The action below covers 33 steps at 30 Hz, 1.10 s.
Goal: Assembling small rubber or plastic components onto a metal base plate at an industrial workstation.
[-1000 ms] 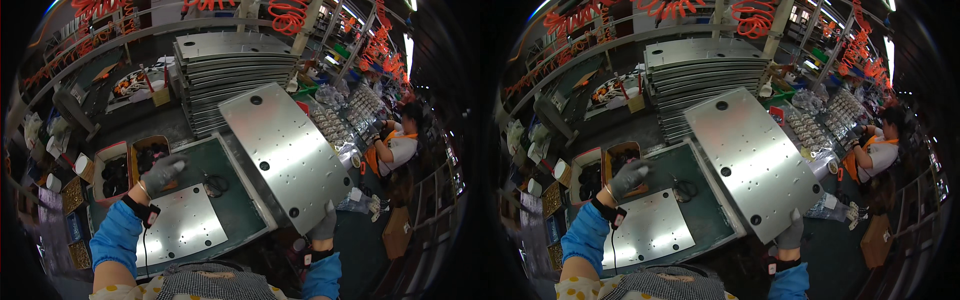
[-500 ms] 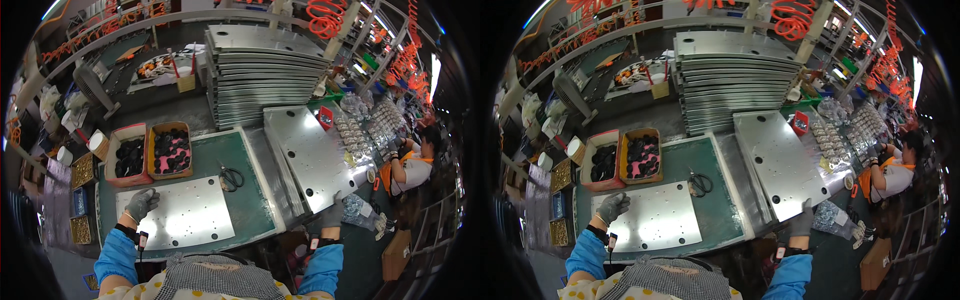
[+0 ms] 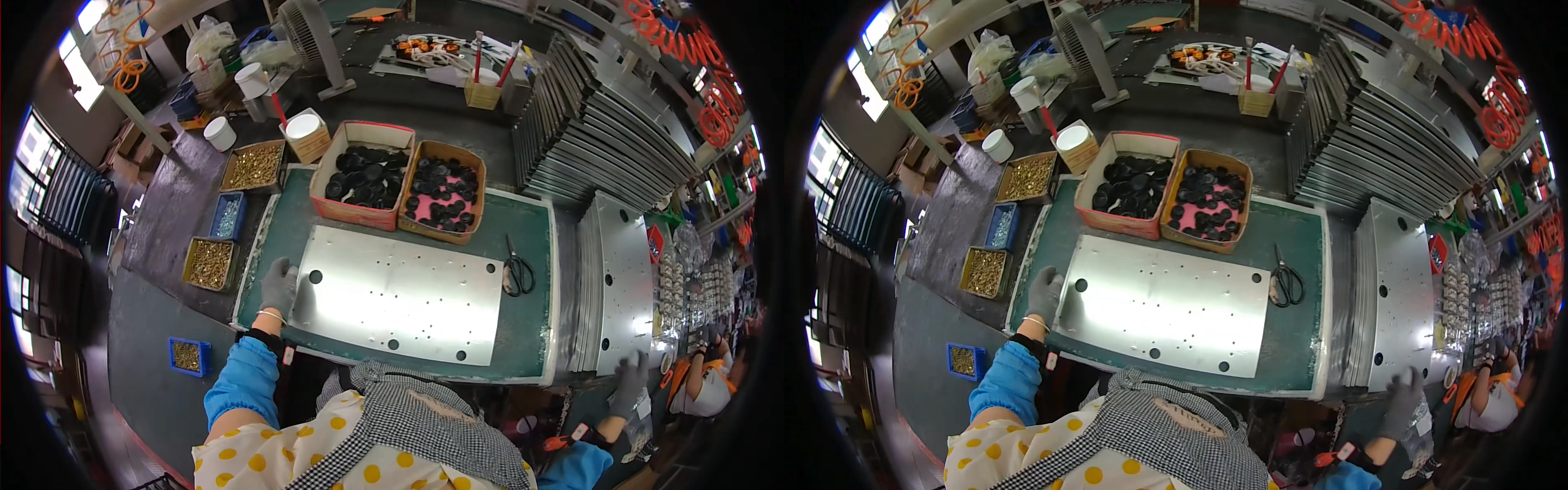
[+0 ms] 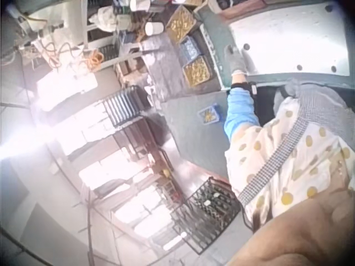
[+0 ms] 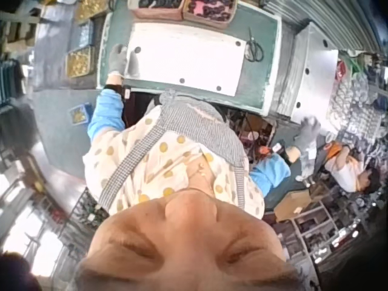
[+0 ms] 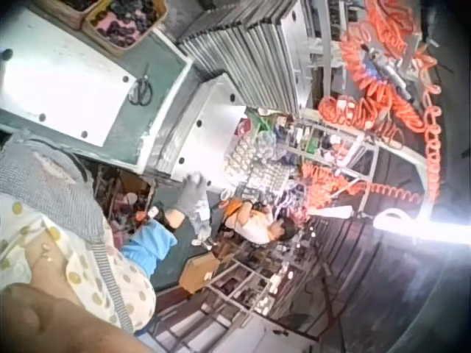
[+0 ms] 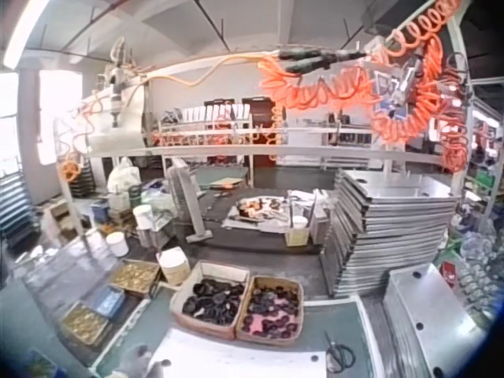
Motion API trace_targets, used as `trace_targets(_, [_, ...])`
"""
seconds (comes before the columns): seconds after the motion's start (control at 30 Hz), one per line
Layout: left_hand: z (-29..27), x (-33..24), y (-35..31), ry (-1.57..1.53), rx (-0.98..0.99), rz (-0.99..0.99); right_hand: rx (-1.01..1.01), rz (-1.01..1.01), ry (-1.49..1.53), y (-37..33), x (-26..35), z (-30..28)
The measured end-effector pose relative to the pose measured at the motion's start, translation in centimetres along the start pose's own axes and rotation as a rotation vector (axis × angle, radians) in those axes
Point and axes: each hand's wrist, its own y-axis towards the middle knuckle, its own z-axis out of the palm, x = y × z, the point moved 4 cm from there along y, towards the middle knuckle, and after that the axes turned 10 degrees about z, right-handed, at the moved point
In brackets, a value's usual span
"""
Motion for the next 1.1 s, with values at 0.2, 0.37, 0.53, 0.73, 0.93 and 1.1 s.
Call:
trace_targets(0.2, [-1.1, 0.8, -1.3, 0.075, 0.348, -0.093, 0.699, -0.620, -0.683, -12.0, 4.2, 23.9])
trace_targets(0.37, [-0.5, -0.4, -0.3, 0.227, 0.517, -0.156, 0.856, -0.749, -0.691, -14.6, 9.2, 36.0])
trace_targets(0.53, [0.3, 0.1, 0.3, 0.303, 0.528, -0.188, 0.784, -0.793, -0.556, -13.9, 15.8, 45.0])
trace_targets(0.73, [-0.2, 0.2, -0.2, 0.339, 0.499, -0.156, 0.886, -0.995, -0.641, -17.3, 20.6, 56.4])
trace_targets(0.93, [-0.7, -0.1, 0.6, 0.344, 0.638, -0.133, 0.975, -1.117, -1.420, -19.5, 19.3, 67.6])
trace_targets(1.1, [-0.8, 0.4, 1.5, 0.289, 0.755, -0.014, 0.840, -1.269, -1.500, -19.9, 17.5, 70.5])
